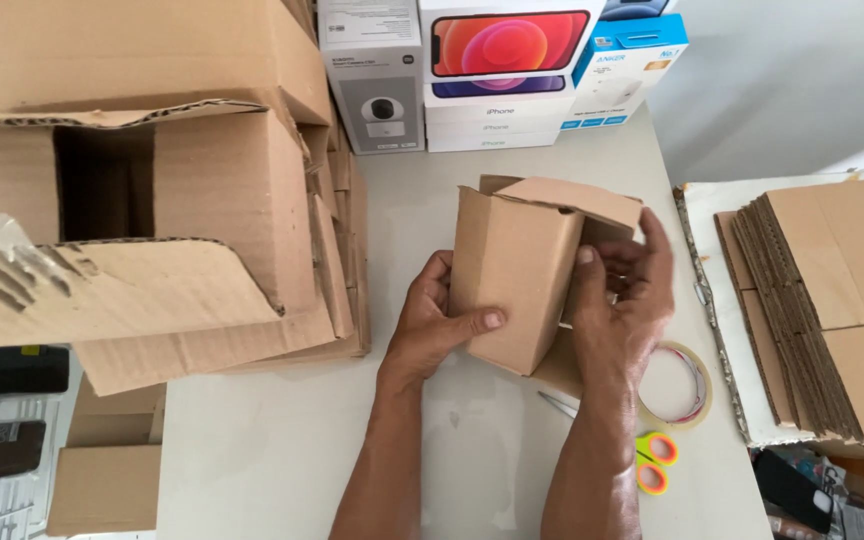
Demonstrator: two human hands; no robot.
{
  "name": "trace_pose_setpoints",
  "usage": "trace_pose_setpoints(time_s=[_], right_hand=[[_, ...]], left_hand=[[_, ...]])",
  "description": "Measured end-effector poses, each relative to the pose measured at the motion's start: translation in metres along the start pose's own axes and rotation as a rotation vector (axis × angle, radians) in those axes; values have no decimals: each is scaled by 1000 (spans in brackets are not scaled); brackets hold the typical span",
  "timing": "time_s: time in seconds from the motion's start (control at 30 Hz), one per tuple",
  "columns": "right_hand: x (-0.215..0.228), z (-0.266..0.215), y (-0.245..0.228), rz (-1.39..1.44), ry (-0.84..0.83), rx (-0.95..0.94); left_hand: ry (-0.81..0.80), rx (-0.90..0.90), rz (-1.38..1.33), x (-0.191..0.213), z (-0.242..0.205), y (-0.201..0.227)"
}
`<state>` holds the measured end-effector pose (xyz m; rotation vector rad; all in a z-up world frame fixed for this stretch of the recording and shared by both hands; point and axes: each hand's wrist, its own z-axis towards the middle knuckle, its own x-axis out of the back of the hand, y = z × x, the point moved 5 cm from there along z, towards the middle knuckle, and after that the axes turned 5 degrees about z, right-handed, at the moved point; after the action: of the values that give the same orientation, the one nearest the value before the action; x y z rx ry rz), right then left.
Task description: Assembling small cardboard boxes by folding them and applying tape.
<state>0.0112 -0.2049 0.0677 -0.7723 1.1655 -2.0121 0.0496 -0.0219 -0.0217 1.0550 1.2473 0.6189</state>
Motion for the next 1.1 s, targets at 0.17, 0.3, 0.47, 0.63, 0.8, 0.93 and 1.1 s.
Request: trace_pose_setpoints(time_s=[0.17, 0.3, 0.47, 0.63, 0.8, 0.93, 1.1], right_hand=[[-9, -3, -3, 241, -200, -206], [-9, -2, -9, 322, -173, -292], [-11, -7, -29, 367, -276, -255], [-30, -11, -44, 234, -480, -99], [-50, -22, -34, 56, -582, -17], [-59, -28, -37, 13, -615, -66], [-65, -29, -39, -11, -659, -155]], left_hand=[[43, 60, -63, -1, -1, 8], [109, 110, -71, 2, -1, 9], [200, 163, -48, -4, -4, 22], [291, 151, 56, -9, -6, 29], [284, -4, 320, -9, -6, 42], [192, 24, 212, -17, -14, 49], [133, 11, 260, -15, -12, 47]])
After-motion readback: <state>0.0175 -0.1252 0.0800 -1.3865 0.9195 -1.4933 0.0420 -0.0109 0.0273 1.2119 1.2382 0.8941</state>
